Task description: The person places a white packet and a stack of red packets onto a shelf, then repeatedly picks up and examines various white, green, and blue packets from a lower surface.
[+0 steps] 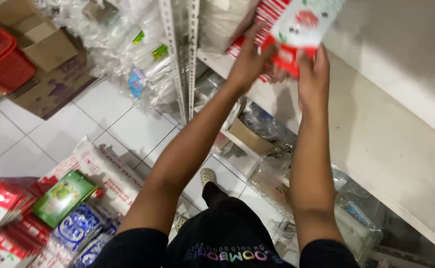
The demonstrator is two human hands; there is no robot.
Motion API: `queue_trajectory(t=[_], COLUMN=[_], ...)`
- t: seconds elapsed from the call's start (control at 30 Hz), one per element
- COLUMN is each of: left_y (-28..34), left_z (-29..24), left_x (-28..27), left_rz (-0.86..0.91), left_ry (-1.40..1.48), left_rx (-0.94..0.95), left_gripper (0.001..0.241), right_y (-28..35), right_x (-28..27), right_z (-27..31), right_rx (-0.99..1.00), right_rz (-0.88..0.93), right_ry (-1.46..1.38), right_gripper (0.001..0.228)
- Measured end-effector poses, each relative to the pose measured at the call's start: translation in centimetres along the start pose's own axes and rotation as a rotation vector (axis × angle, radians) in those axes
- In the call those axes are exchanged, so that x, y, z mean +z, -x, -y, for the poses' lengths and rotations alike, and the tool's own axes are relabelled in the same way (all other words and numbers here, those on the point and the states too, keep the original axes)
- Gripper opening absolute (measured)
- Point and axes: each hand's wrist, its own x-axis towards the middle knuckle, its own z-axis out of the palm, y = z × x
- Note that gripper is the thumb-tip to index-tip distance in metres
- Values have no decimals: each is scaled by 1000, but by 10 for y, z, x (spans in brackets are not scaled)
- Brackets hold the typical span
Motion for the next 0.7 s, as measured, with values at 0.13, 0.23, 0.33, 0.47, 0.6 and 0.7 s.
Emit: queue_trajectory(t=[0.13,0.23,0.33,0.47,0.6,0.7], left_y=[-67,-97,-114,-132,-100,-49], left_z=[16,23,33,29,23,25], left_x=[8,9,9,6,3,-14], left_rz=[-82,-65,38,52,22,-35], left_ry=[-141,-705,-1240,-1448,-1235,-1014], left_rx=[378,705,773,727,775,793], left_gripper=[66,62,62,72,81,65], right_y=[-94,-156,-180,-194,-151,-79], right_x=[-26,-36,-51,-58,-46,-16], right_z=[-16,-35,-64,-90,-83,-78], right_rx=[-116,-277,-178,-330,-371,-471], right_rz=[0,-54,-233,-277,-284,-385], right_ry=[247,513,890,895,718,417], right_gripper=[33,33,47,64,55,47])
